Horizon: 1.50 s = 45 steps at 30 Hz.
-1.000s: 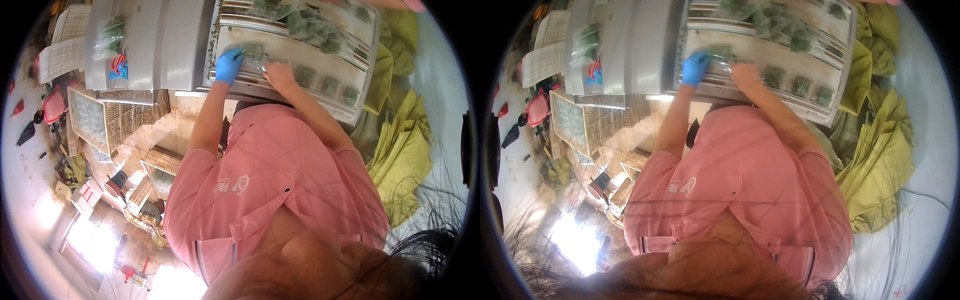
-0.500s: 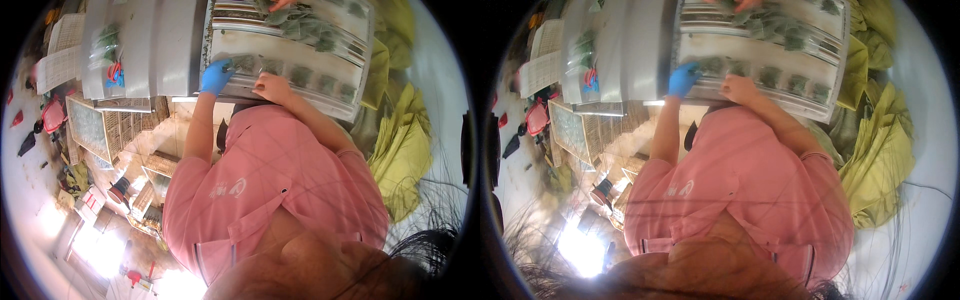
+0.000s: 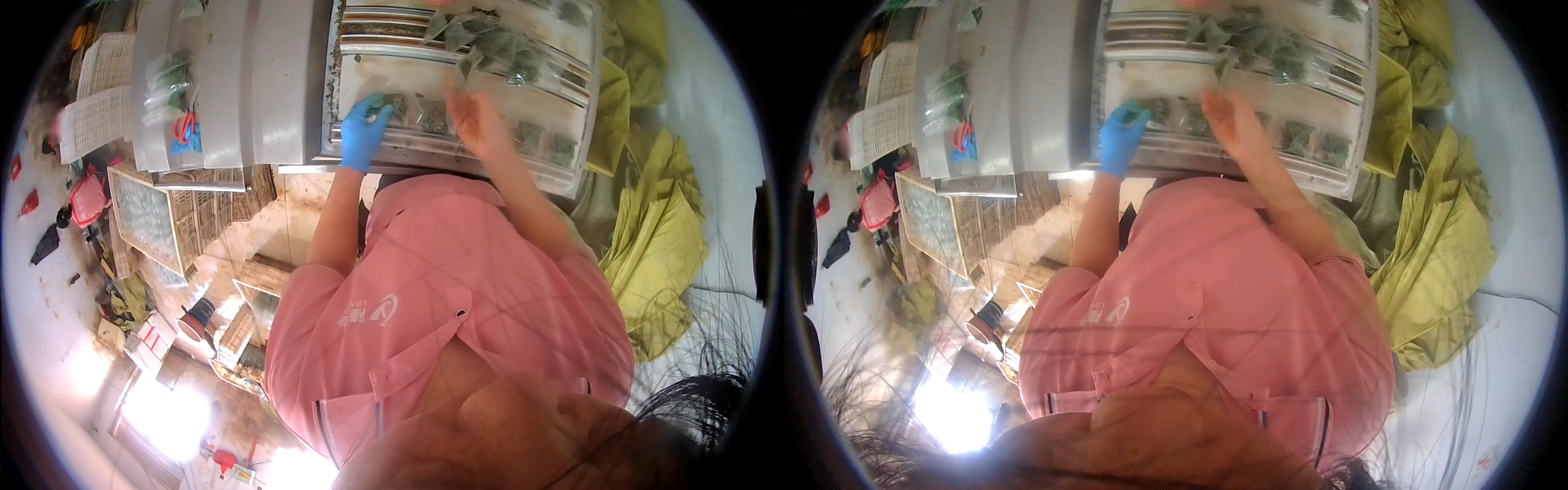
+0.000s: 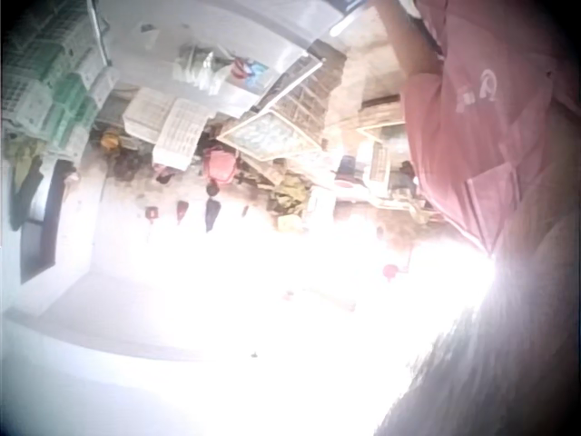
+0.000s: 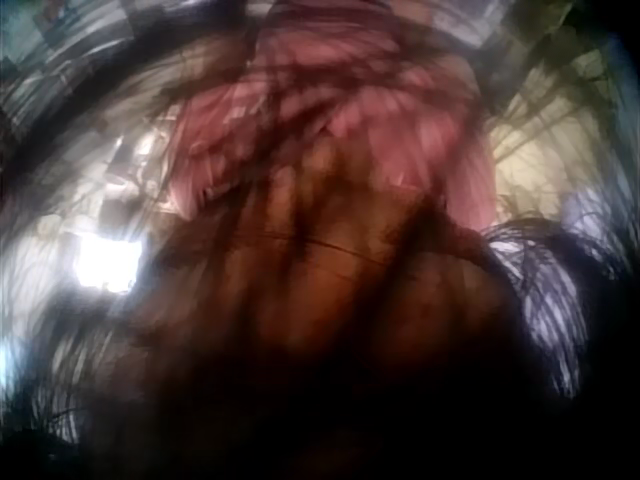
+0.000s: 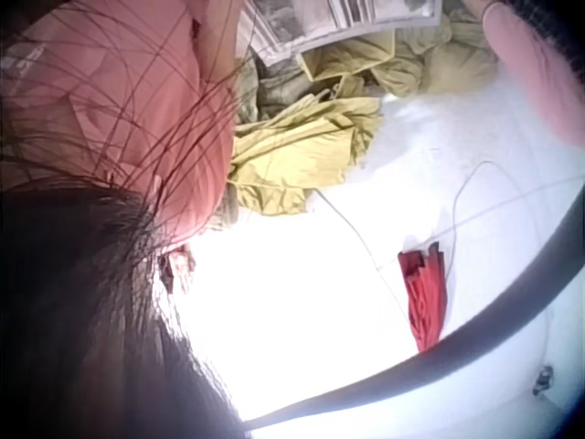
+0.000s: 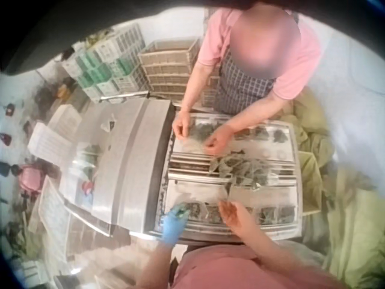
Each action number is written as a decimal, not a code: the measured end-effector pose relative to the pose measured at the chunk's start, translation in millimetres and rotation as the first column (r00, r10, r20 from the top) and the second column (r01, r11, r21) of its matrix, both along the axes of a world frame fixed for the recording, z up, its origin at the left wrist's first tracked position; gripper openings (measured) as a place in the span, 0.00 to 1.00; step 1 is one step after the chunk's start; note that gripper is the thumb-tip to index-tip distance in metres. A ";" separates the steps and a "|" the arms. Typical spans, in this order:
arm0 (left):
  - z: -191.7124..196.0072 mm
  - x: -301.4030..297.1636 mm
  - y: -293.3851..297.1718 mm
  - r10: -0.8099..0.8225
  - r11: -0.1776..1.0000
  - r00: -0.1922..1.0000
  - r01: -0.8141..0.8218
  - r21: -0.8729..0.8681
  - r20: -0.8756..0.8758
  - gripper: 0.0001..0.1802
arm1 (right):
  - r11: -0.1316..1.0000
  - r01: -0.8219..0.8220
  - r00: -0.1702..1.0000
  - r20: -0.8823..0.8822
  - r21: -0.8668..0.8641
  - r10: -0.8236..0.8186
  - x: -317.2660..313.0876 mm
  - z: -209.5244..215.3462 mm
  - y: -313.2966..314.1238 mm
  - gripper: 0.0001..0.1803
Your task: The person places portions of green leafy vegetables into clear plastic bags and arranges them in a vacuum-sealing machine. They repeatedly load the machine, seal the bags, and remove the sealed packages, continuing the process with additional vegetables.
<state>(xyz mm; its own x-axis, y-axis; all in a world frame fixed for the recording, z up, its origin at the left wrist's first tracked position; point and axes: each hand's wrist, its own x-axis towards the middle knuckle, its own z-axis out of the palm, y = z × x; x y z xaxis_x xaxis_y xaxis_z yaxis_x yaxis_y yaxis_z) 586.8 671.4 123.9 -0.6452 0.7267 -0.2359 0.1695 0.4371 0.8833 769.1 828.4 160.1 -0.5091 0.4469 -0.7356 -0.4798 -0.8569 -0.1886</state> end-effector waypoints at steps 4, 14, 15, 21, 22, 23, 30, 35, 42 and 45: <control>16.3 10.0 6.9 0.017 0.997 0.868 -0.055 0.062 0.496 0.22 | 0.960 -0.257 0.965 0.082 0.114 0.248 19.4 30.7 -44.7 0.05; 26.8 -63.3 -17.9 -0.094 0.995 0.824 0.057 0.085 0.559 0.20 | 0.264 -0.795 0.584 0.571 0.547 0.577 -31.3 -6.1 -26.7 0.07; 8.1 -68.1 -20.1 -0.065 0.998 0.905 0.049 0.051 0.420 0.20 | 0.109 -0.833 0.504 0.663 0.542 0.554 -41.9 -8.2 -26.2 0.07; -25.2 -55.6 -7.6 0.043 0.997 0.911 -0.064 -0.038 -0.410 0.19 | -0.662 -0.724 0.376 0.915 0.194 -0.143 -82.1 -53.2 -47.2 0.09; -38.5 -55.2 -8.0 0.048 0.997 0.881 -0.071 -0.031 -0.471 0.17 | -0.664 -0.723 0.365 0.921 0.190 -0.133 -82.6 -59.3 -50.1 0.09; -44.4 -53.9 -6.7 0.049 0.996 0.859 -0.079 -0.037 -0.510 0.16 | -0.662 -0.726 0.351 0.928 0.185 -0.126 -81.8 -62.6 -51.7 0.10; -46.1 -47.5 -10.2 -0.054 0.975 0.766 -0.099 -0.200 -0.641 0.15 | -0.626 -0.761 0.324 0.937 0.173 -0.134 -71.2 -54.8 -60.2 0.10; -35.2 -42.0 -14.4 -0.147 0.946 0.720 -0.097 -0.308 -0.678 0.16 | -0.590 -0.727 0.415 0.909 0.350 0.028 -45.3 -36.7 -62.7 0.15; -4.0 -31.1 -12.5 -0.219 0.873 0.716 -0.160 -0.461 -0.663 0.15 | -0.645 -0.671 0.490 0.872 0.366 -0.014 -38.8 -34.4 -65.0 0.13; 2.2 -30.8 -15.9 -0.179 0.883 0.751 -0.162 -0.441 -0.635 0.15 | -0.689 -0.645 0.466 0.885 0.331 -0.012 -40.8 -27.0 -66.0 0.16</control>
<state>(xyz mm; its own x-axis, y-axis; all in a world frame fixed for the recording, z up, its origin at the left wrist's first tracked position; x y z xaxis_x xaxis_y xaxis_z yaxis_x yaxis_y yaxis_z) 556.0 655.5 126.1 -0.7535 0.6547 -0.0600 0.6215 0.7390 0.2599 728.3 762.5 133.1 -0.9709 0.2315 -0.0607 0.2150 0.7323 -0.6461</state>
